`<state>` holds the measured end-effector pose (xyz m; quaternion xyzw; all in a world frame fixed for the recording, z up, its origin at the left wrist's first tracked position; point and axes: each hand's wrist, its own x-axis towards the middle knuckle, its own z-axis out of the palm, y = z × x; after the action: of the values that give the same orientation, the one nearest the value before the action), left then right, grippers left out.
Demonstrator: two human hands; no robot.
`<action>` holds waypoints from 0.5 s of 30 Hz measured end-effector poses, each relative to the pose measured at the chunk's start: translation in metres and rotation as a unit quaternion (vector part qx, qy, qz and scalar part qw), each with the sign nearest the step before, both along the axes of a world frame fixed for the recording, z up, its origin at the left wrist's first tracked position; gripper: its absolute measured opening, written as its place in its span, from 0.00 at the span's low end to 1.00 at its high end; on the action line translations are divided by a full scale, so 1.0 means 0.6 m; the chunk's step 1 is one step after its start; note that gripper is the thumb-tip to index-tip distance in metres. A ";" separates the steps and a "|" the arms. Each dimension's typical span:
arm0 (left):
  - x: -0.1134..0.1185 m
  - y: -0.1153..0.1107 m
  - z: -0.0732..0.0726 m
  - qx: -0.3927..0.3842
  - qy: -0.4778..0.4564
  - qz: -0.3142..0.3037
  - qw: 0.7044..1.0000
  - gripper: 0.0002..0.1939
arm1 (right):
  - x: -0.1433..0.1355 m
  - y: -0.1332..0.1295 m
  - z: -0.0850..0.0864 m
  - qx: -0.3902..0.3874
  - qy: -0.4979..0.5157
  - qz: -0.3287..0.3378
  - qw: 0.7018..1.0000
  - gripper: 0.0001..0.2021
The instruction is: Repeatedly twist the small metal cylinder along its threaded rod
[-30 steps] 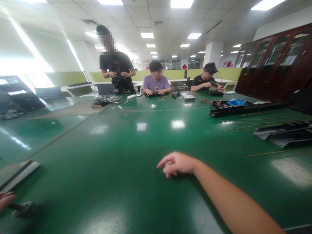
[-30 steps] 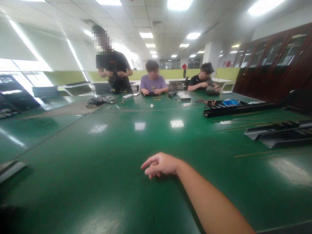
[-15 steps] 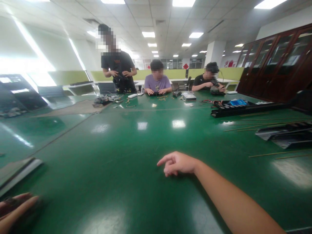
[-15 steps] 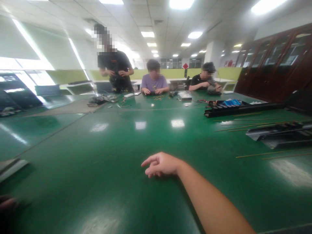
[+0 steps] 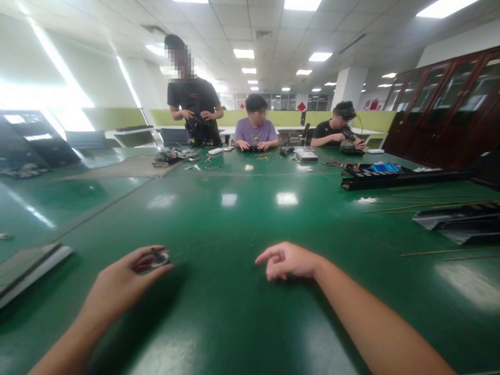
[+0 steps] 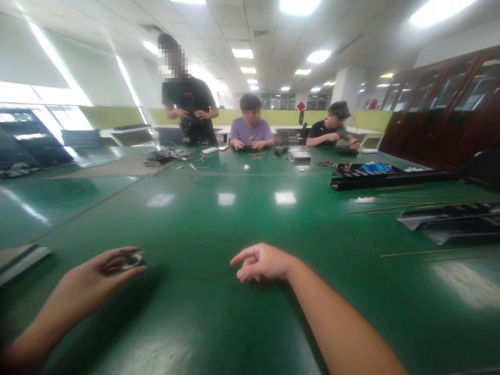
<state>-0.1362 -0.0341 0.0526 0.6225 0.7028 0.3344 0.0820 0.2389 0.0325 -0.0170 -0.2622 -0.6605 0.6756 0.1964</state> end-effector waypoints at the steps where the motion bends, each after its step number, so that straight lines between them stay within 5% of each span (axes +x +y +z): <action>1: 0.024 0.016 -0.004 -0.033 -0.011 -0.045 0.998 0.28 | 0.001 0.000 0.001 0.001 -0.004 -0.003 1.000 0.26; 4: 0.121 0.059 -0.015 -0.056 -0.021 -0.184 0.981 0.20 | 0.008 0.000 0.007 0.028 -0.032 -0.035 0.998 0.21; 8: 0.233 0.090 -0.029 -0.033 -0.010 -0.301 0.953 0.15 | 0.024 -0.002 0.017 0.153 -0.126 -0.157 0.968 0.17; 15: 0.268 0.093 -0.073 0.015 -0.012 -0.394 0.919 0.18 | 0.028 -0.030 -0.002 0.183 -0.116 -0.231 0.949 0.32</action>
<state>0.0246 0.0214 0.0087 0.8463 0.3945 0.2927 0.2061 0.2559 0.0144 -0.0184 -0.4438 -0.7121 0.4444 0.3139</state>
